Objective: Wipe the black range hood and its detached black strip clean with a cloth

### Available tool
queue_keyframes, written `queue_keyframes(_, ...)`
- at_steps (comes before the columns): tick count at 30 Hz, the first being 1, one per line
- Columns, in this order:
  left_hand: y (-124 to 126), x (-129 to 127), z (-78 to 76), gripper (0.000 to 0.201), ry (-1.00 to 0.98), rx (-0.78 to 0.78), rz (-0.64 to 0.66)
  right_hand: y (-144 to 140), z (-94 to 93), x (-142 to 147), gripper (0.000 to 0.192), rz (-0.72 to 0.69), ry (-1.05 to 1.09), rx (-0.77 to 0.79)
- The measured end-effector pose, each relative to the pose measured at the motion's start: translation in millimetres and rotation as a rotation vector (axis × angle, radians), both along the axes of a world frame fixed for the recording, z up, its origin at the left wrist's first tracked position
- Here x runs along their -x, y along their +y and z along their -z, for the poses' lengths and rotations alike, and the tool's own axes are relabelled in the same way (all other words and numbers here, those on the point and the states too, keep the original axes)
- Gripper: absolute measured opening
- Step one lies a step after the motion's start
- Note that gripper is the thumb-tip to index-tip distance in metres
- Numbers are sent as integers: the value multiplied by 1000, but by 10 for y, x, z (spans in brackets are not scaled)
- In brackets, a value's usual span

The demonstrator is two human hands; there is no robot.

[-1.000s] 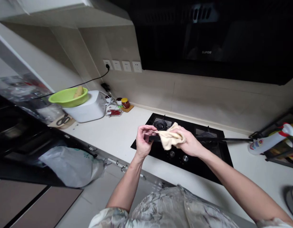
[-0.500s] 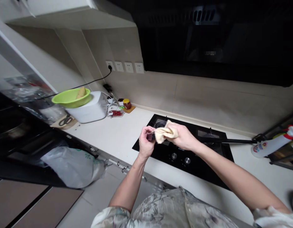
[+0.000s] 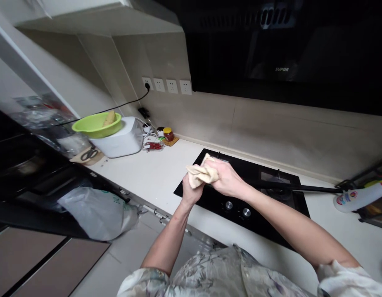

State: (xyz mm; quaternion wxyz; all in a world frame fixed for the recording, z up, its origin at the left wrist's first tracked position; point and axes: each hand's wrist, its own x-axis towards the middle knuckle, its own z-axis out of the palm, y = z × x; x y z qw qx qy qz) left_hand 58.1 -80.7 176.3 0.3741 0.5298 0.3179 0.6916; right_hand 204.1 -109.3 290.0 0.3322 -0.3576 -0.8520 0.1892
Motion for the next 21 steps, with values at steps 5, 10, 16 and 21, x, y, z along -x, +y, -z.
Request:
queue_keyframes(5,-68,29,-104,18,159,-110,-4,-52,330,-648,11,167,-15,-34)
queue_keyframes(10,-86,31,-135,23,221,-164,13,-221,548,-960,38,223,19,-175)
queue_keyframes(16,-107,52,-182,16,286,-241,64,-283,659,-803,48,96,-50,-468)
queue_keyframes(21,-172,70,-196,14,344,-209,35,-256,647,-751,30,55,66,-547)
